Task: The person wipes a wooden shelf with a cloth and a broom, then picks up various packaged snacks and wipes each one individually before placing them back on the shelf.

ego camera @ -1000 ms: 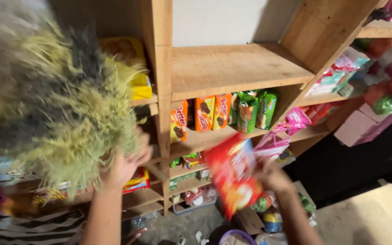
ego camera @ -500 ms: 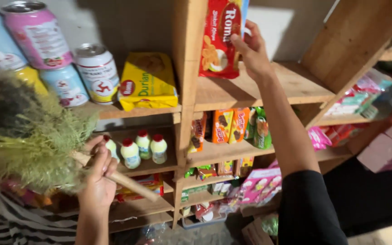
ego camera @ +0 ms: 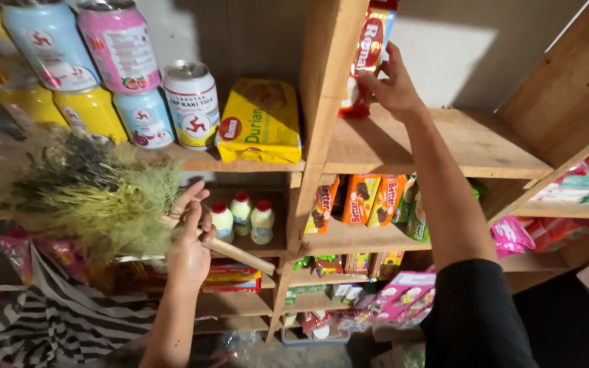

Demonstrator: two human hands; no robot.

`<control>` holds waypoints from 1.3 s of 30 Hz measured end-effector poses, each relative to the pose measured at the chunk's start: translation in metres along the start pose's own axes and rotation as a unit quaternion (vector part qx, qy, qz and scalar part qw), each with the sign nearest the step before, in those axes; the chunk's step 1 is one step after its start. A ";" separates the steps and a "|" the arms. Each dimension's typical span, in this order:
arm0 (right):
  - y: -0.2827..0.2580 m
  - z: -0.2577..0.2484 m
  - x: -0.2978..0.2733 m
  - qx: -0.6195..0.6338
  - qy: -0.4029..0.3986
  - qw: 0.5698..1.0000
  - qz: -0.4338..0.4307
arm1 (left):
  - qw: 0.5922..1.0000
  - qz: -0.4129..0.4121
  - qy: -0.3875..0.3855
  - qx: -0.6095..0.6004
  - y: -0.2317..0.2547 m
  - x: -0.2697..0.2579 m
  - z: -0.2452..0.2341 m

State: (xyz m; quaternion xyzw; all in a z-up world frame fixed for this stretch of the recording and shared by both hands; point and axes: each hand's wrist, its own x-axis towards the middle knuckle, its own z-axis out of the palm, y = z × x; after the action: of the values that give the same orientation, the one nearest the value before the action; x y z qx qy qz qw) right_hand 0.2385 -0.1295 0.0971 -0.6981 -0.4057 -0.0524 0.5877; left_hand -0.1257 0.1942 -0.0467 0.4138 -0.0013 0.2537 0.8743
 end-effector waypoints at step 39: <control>0.177 0.420 -0.346 0.449 0.221 0.677 0.540 | 0.886 -0.049 0.454 0.077 -0.034 -0.208 -0.169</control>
State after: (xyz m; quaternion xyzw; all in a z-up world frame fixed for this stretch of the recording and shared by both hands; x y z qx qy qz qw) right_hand -0.0507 0.0620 -0.3585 -0.4165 0.2086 0.3098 0.8289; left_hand -0.3272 0.2071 -0.2265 0.3194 0.4355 0.3694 0.7562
